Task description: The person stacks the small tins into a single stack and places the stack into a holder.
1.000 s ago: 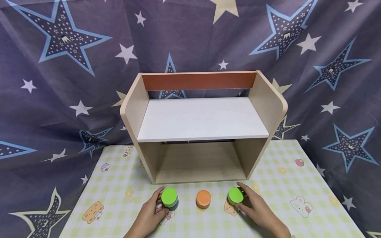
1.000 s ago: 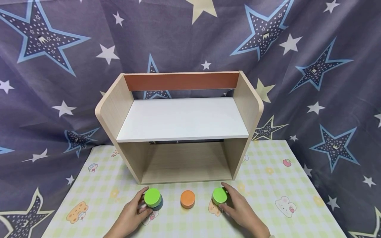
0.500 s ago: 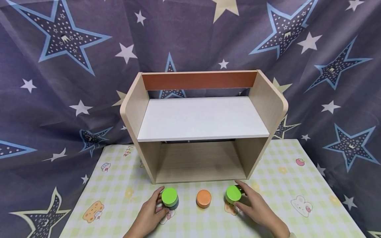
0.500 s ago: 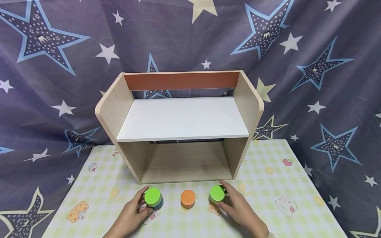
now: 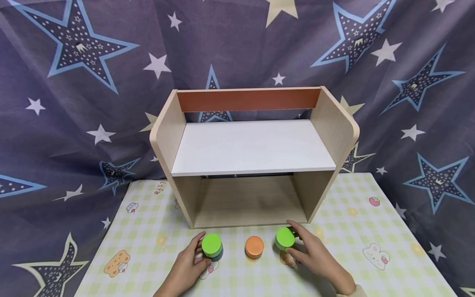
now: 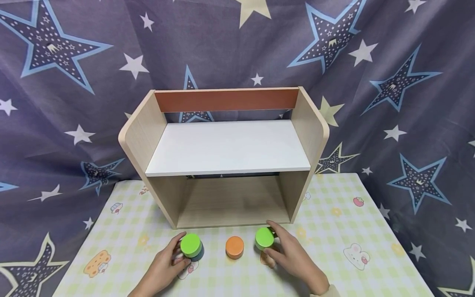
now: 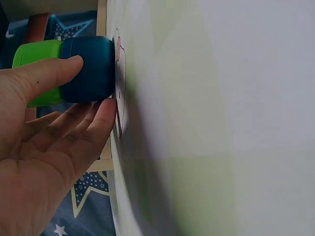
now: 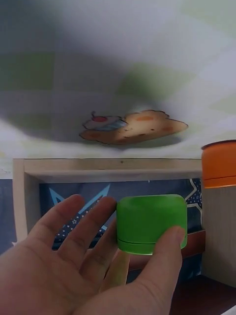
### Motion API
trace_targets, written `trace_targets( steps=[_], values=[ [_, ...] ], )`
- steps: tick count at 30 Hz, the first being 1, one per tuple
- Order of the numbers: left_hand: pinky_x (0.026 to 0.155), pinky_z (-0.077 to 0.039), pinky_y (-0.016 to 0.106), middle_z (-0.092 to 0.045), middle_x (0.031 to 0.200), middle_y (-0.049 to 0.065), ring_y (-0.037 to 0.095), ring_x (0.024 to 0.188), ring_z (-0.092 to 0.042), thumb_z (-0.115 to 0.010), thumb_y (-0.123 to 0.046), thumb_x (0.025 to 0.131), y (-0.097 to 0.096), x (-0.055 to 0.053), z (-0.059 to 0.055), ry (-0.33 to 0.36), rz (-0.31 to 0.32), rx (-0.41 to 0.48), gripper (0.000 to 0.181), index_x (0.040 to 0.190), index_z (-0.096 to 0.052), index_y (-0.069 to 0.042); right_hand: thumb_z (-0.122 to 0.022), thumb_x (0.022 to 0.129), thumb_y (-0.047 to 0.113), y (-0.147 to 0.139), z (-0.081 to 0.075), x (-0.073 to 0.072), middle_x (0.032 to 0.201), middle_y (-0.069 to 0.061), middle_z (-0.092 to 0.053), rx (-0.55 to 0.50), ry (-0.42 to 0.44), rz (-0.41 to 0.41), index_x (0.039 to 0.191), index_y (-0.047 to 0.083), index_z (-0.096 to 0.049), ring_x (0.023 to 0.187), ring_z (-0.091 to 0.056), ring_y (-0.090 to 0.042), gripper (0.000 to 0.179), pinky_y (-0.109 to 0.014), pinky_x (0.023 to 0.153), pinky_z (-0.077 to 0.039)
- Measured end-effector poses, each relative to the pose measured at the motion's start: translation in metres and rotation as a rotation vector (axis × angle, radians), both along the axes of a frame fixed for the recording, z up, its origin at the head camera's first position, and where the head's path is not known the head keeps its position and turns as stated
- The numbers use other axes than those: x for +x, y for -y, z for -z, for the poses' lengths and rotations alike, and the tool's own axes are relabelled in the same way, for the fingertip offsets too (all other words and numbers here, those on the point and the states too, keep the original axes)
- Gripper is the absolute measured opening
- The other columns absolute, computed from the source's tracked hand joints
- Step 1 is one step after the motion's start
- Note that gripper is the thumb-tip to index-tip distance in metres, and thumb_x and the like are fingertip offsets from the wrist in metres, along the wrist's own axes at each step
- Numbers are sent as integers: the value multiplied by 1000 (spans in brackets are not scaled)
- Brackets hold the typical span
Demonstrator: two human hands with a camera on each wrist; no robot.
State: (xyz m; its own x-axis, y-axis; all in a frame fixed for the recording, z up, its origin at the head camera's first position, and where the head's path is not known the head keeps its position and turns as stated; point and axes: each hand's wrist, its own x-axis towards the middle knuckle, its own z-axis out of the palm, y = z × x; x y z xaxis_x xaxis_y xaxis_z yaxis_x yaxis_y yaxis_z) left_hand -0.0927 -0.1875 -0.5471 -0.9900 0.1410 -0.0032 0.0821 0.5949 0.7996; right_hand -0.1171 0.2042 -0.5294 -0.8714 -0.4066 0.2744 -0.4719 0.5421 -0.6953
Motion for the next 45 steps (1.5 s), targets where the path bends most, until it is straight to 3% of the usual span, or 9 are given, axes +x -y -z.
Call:
trace_targets(
  steps=[15, 20, 24, 29, 35, 45],
  values=[
    [97, -50, 43, -60, 133, 9, 23, 116, -62, -82, -9, 84, 1, 0, -1, 14, 7, 15, 81, 151, -38, -5, -80, 89, 19, 17, -8, 0, 129, 1, -61, -32, 2, -52, 151, 10, -39, 111, -60, -15, 75, -49, 90, -54],
    [96, -52, 41, -59, 134, 12, 26, 117, -62, -82, -9, 84, 1, 0, -1, 18, 19, 29, 81, 151, -37, -4, -80, 89, 19, 23, -11, -1, 125, 4, -61, -46, -2, -70, 152, 14, -39, 105, -60, -11, 75, -44, 85, -55],
    [97, -51, 41, -59, 134, 12, 26, 117, -61, -82, -9, 84, 2, 0, -1, 19, 19, 31, 81, 152, -37, -5, -78, 90, 20, 28, -14, -1, 127, 1, -59, -79, 50, -93, 153, 14, -37, 100, -60, -14, 74, -39, 76, -56],
    [95, -52, 40, -58, 135, 13, 26, 117, -61, -82, -9, 84, 3, 1, 0, 23, 20, 42, 81, 152, -37, -5, -78, 90, 23, 35, -18, -1, 133, -2, -58, -68, 70, -87, 152, 15, -38, 112, -58, -17, 75, -43, 83, -57],
    [96, -51, 41, -59, 134, 12, 25, 116, -62, -82, -9, 84, 3, 0, 0, 29, 19, 36, 80, 152, -38, -5, -79, 89, 21, 43, -22, -3, 133, -2, -58, -79, 61, -112, 151, 8, -40, 109, -58, -19, 74, -38, 75, -59],
    [96, -51, 42, -59, 133, 12, 25, 116, -62, -82, -8, 84, 3, 0, 0, 14, 26, 36, 80, 151, -38, -3, -80, 88, 20, 56, -28, -10, 131, 1, -59, -29, -15, -165, 149, 6, -41, 113, -59, -13, 75, -42, 89, -55]
  ],
)
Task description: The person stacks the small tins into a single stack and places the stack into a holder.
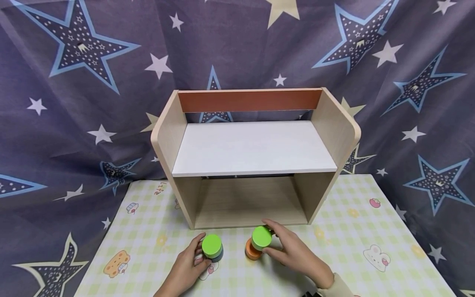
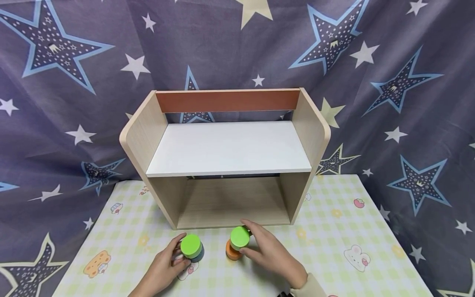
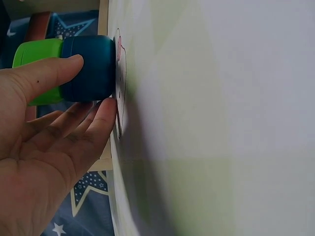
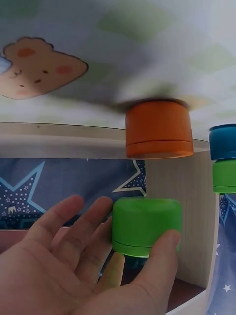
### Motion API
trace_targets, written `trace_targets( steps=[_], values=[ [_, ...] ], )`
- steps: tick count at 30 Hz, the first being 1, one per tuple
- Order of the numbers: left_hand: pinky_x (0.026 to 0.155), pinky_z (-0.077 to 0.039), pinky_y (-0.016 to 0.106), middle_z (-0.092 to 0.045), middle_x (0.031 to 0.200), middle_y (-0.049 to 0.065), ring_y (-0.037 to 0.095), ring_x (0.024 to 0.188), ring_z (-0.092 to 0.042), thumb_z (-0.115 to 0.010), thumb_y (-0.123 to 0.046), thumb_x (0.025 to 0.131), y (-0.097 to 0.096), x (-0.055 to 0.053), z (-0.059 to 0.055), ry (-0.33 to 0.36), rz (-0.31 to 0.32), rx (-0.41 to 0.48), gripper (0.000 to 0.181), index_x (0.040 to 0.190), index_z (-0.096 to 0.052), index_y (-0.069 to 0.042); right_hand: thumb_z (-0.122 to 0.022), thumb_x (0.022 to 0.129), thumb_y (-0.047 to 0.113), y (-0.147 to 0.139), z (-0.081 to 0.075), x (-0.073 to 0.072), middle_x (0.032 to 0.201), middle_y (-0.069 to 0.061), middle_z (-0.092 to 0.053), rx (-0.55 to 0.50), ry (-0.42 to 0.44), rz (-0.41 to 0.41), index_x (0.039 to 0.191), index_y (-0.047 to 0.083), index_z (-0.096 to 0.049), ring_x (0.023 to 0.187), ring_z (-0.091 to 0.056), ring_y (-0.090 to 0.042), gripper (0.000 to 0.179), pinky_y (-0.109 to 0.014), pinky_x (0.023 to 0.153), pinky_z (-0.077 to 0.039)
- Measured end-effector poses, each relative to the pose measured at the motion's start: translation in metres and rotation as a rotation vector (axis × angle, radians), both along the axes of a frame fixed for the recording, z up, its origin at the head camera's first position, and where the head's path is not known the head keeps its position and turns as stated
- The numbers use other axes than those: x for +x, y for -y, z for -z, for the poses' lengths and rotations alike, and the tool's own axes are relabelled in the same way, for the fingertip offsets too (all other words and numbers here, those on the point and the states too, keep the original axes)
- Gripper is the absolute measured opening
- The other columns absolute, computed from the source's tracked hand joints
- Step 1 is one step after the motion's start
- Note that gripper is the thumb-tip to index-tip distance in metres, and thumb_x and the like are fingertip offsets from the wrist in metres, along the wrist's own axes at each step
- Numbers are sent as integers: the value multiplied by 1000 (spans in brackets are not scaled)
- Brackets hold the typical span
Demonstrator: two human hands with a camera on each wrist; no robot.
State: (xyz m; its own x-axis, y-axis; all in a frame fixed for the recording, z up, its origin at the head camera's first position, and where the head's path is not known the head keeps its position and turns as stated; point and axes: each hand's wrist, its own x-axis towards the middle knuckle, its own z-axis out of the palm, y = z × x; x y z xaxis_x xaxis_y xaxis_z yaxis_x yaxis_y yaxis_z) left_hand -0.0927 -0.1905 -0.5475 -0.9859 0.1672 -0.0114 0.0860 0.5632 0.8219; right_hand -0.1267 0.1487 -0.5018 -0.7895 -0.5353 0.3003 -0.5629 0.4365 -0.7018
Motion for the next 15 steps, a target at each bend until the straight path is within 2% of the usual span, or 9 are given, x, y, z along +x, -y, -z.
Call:
trace_targets(
  steps=[5, 15],
  values=[
    [99, -48, 47, -63, 129, 10, 24, 115, -63, -83, -9, 83, 0, 1, 0, -22, 0, -32, 81, 150, -39, -2, -80, 88, 20, 4, -1, -2, 130, 2, -59, 0, -7, -14, 150, 7, -41, 113, -60, -13, 74, -43, 89, -55],
    [97, -51, 42, -61, 131, 10, 23, 115, -63, -83, -7, 83, 0, 0, -1, -9, -12, -8, 80, 150, -39, -4, -76, 92, 28, 11, -8, -5, 133, 6, -57, 31, 10, -17, 151, 15, -39, 115, -58, -10, 72, -35, 92, -54]
  ],
)
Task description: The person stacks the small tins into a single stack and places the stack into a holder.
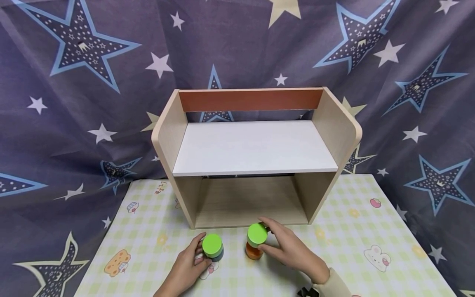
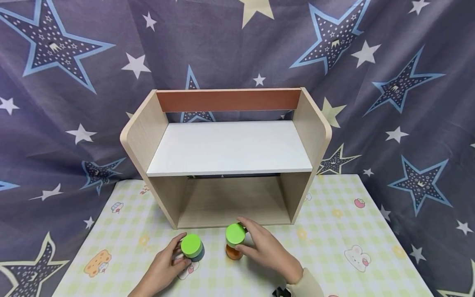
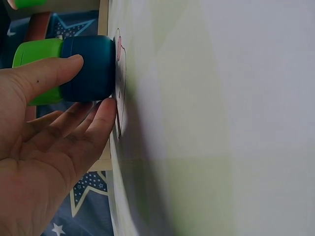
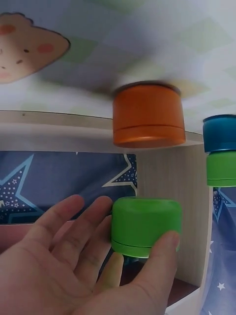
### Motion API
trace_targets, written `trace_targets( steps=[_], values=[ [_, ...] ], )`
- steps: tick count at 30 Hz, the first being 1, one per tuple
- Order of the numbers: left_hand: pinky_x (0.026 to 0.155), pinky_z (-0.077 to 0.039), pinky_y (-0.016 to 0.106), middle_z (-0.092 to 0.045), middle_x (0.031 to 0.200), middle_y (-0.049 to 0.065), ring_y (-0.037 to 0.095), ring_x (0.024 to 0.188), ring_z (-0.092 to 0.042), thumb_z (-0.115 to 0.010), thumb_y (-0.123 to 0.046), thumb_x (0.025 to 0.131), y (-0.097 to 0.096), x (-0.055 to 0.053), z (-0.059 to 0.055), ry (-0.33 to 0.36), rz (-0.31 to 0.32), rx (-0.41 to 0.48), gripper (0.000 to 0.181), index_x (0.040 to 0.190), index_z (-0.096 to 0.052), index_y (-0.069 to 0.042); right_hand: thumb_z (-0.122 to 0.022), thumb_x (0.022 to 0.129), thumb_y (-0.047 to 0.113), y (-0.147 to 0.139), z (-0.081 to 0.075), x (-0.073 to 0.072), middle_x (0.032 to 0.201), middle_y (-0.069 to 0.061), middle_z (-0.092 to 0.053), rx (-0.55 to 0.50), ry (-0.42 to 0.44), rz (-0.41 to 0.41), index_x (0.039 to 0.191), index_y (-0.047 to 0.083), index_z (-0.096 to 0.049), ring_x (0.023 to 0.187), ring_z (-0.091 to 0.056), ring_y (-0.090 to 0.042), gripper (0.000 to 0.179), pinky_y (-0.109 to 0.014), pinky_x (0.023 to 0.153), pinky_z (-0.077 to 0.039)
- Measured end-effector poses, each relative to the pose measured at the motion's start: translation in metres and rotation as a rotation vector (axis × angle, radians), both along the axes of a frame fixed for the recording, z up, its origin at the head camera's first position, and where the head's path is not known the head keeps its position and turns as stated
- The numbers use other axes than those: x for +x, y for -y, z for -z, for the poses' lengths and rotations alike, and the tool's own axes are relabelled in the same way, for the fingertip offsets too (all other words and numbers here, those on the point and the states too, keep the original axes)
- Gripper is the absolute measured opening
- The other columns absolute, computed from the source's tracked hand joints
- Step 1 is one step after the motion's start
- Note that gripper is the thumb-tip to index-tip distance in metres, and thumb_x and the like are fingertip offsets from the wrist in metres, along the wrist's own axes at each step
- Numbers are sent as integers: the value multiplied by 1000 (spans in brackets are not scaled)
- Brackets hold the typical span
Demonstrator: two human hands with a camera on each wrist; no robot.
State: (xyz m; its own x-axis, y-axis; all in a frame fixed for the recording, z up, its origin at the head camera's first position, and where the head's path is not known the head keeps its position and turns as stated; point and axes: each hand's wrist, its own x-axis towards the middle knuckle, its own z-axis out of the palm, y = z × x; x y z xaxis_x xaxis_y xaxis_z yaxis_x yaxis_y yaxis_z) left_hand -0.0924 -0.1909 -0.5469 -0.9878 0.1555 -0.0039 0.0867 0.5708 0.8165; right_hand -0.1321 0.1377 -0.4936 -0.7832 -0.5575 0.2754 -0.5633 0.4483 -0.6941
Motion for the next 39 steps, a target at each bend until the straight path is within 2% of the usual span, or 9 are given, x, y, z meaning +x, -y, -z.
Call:
trace_targets(
  steps=[6, 13, 20, 26, 32, 36, 39],
  values=[
    [92, -54, 35, -58, 135, 14, 27, 117, -62, -82, -8, 84, 0, 0, 0, 28, 10, 45, 80, 151, -38, -4, -76, 92, 28, 8, -5, -2, 132, 4, -58, -1, -5, -14, 150, 11, -42, 113, -58, -12, 69, -40, 92, -54],
    [92, -54, 35, -58, 135, 14, 27, 116, -62, -81, -7, 84, 0, -1, 1, 18, 13, 45, 80, 151, -38, -3, -77, 91, 24, 16, -9, -4, 130, 2, -59, -3, -30, -24, 149, 10, -42, 110, -59, -12, 69, -41, 91, -54],
    [93, -54, 37, -58, 135, 14, 27, 116, -62, -80, -6, 85, 0, -1, 1, 15, 12, 43, 79, 151, -38, -3, -76, 92, 27, 24, -12, -5, 132, 3, -58, 5, 10, -35, 152, 17, -39, 111, -59, -12, 72, -41, 93, -54],
    [90, -55, 32, -58, 135, 15, 28, 117, -62, -81, -7, 85, 1, -1, 1, 29, 11, 60, 79, 151, -38, -3, -75, 92, 30, 33, -14, -7, 133, 4, -57, -2, 14, -50, 153, 20, -38, 110, -59, -11, 72, -39, 93, -54],
    [94, -53, 38, -61, 132, 13, 26, 116, -62, -82, -8, 83, 1, -1, 2, 15, 3, 23, 80, 150, -39, -4, -75, 93, 31, 43, -14, -9, 136, 1, -56, -2, 13, -65, 153, 21, -37, 112, -59, -12, 72, -42, 93, -53],
    [96, -51, 41, -63, 129, 12, 25, 115, -63, -83, -10, 83, 1, -1, 2, 8, 7, 11, 80, 150, -40, -3, -75, 93, 31, 49, -15, -10, 138, 1, -55, 15, 4, -75, 153, 21, -36, 113, -59, -11, 73, -38, 94, -53],
    [93, -53, 38, -60, 132, 14, 26, 116, -63, -82, -10, 84, 1, -2, 2, 15, 19, 28, 79, 150, -39, -2, -75, 92, 30, 53, -15, -11, 136, 1, -56, 14, -7, -88, 154, 20, -36, 112, -59, -11, 74, -36, 94, -53]
  ],
)
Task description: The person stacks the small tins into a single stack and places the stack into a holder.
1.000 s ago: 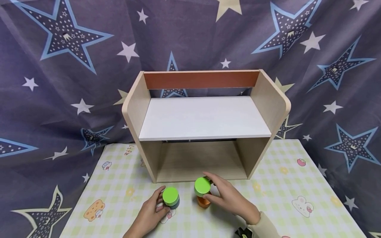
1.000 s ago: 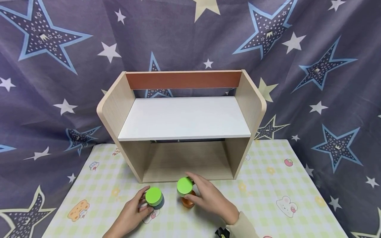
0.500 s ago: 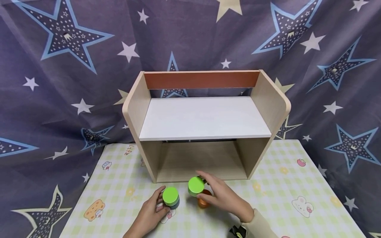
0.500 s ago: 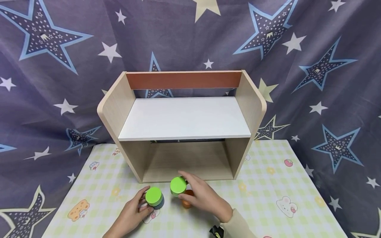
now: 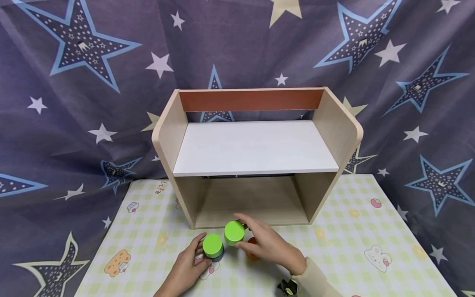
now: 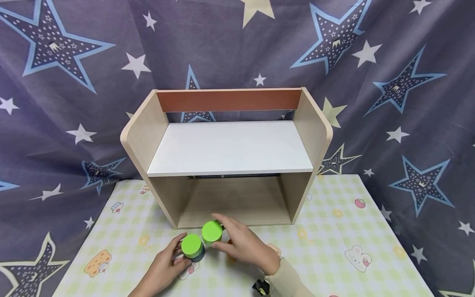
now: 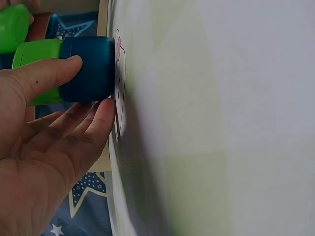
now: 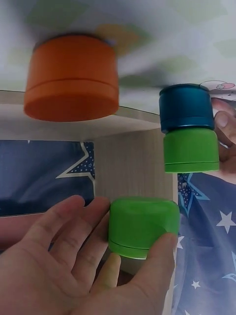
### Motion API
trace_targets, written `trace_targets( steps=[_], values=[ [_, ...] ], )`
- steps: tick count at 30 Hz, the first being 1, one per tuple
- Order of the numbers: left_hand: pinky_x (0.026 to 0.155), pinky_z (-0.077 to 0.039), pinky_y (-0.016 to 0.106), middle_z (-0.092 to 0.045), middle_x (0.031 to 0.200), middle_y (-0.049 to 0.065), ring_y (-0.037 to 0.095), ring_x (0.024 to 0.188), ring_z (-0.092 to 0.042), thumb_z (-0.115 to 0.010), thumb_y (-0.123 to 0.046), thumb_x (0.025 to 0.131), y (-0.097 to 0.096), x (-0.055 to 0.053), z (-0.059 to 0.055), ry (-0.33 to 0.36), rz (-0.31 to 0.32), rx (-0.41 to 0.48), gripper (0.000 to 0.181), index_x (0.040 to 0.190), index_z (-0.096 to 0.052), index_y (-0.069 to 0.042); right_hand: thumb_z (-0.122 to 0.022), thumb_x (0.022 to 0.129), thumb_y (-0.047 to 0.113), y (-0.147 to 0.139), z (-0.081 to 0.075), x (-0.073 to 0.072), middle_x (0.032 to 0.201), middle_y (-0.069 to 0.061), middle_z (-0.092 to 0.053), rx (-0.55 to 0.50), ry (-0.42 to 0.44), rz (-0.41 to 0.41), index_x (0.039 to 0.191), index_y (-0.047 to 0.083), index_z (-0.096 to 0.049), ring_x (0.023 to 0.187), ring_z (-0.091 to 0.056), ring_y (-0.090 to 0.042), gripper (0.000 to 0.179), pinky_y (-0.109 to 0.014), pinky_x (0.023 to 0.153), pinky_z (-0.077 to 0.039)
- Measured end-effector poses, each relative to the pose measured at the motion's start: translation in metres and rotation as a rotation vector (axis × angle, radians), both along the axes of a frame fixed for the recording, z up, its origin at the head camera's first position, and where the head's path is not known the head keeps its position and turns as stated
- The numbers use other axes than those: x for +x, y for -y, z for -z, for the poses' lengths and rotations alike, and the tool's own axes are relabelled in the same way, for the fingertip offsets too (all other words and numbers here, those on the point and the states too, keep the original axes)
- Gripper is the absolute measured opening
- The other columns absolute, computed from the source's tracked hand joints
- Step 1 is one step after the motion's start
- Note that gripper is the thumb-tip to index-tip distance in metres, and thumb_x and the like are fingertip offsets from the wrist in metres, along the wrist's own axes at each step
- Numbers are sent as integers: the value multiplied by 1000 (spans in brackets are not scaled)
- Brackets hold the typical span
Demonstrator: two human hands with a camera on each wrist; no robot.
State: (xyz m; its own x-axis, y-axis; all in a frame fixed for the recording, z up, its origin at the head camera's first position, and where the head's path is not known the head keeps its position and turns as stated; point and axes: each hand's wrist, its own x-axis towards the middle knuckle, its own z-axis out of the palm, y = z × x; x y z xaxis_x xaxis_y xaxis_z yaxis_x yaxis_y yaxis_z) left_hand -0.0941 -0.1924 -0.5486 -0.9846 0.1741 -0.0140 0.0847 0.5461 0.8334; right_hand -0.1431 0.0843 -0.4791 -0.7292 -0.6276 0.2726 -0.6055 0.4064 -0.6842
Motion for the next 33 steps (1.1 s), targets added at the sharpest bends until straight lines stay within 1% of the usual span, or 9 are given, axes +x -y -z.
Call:
trace_targets(
  steps=[2, 5, 9, 12, 14, 16, 19, 27, 33],
  values=[
    [91, -54, 35, -59, 134, 16, 27, 116, -62, -82, -9, 84, 0, 0, 0, 8, 2, 14, 79, 150, -39, -2, -76, 92, 29, 2, 0, 0, 136, 1, -56, -6, -3, -10, 154, 19, -36, 112, -59, -11, 74, -36, 94, -53],
    [89, -55, 30, -57, 136, 16, 28, 117, -61, -81, -9, 85, 1, -1, 0, 29, 9, 41, 79, 151, -38, -3, -76, 93, 27, 5, 1, 0, 136, -2, -57, -22, 16, -27, 154, 19, -36, 111, -59, -11, 73, -34, 88, -56],
    [88, -55, 27, -55, 137, 16, 29, 119, -60, -80, -10, 86, 1, -1, 1, 57, 15, 66, 79, 152, -36, -4, -75, 93, 27, 9, 1, 0, 136, -4, -57, -28, 39, -33, 154, 20, -36, 109, -60, -12, 73, -22, 76, -56],
    [88, -55, 26, -55, 137, 17, 29, 119, -60, -80, -11, 87, 1, -1, 1, 64, 13, 68, 79, 152, -36, -4, -75, 92, 28, 12, 2, 1, 135, -4, -57, -25, 36, -33, 154, 20, -36, 108, -60, -12, 73, -19, 71, -56],
    [88, -55, 27, -55, 138, 17, 29, 119, -60, -80, -12, 87, 1, -1, 1, 64, 13, 65, 79, 152, -36, -5, -76, 92, 28, 15, 2, 0, 135, -3, -58, -22, 19, -37, 153, 19, -36, 109, -60, -12, 74, -21, 77, -56],
    [88, -55, 27, -54, 138, 18, 30, 119, -60, -81, -12, 86, 1, -1, 1, 62, 14, 67, 79, 152, -36, -5, -76, 92, 29, 17, 2, 0, 135, -3, -58, -19, -1, -44, 153, 17, -37, 111, -60, -11, 74, -25, 86, -55],
    [88, -55, 27, -54, 138, 18, 30, 119, -60, -80, -12, 87, 1, -1, 2, 58, 15, 70, 79, 152, -36, -4, -76, 92, 28, 21, 3, 0, 136, -4, -58, -13, -27, -58, 153, 15, -37, 114, -59, -11, 74, -28, 98, -50],
    [89, -55, 27, -53, 140, 17, 28, 120, -60, -79, -10, 88, 2, -2, 3, 67, 13, 61, 79, 153, -35, -4, -76, 93, 25, 34, 5, -1, 136, -5, -57, -11, -57, -96, 153, 12, -36, 114, -59, -10, 73, -26, 99, -48],
    [89, -55, 27, -54, 139, 16, 28, 120, -59, -78, -9, 88, 3, -3, 2, 85, 15, 66, 78, 153, -35, -4, -76, 93, 26, 44, 8, -1, 141, -8, -54, 5, -110, -112, 152, 10, -37, 117, -58, -11, 72, -26, 101, -47]
  ],
)
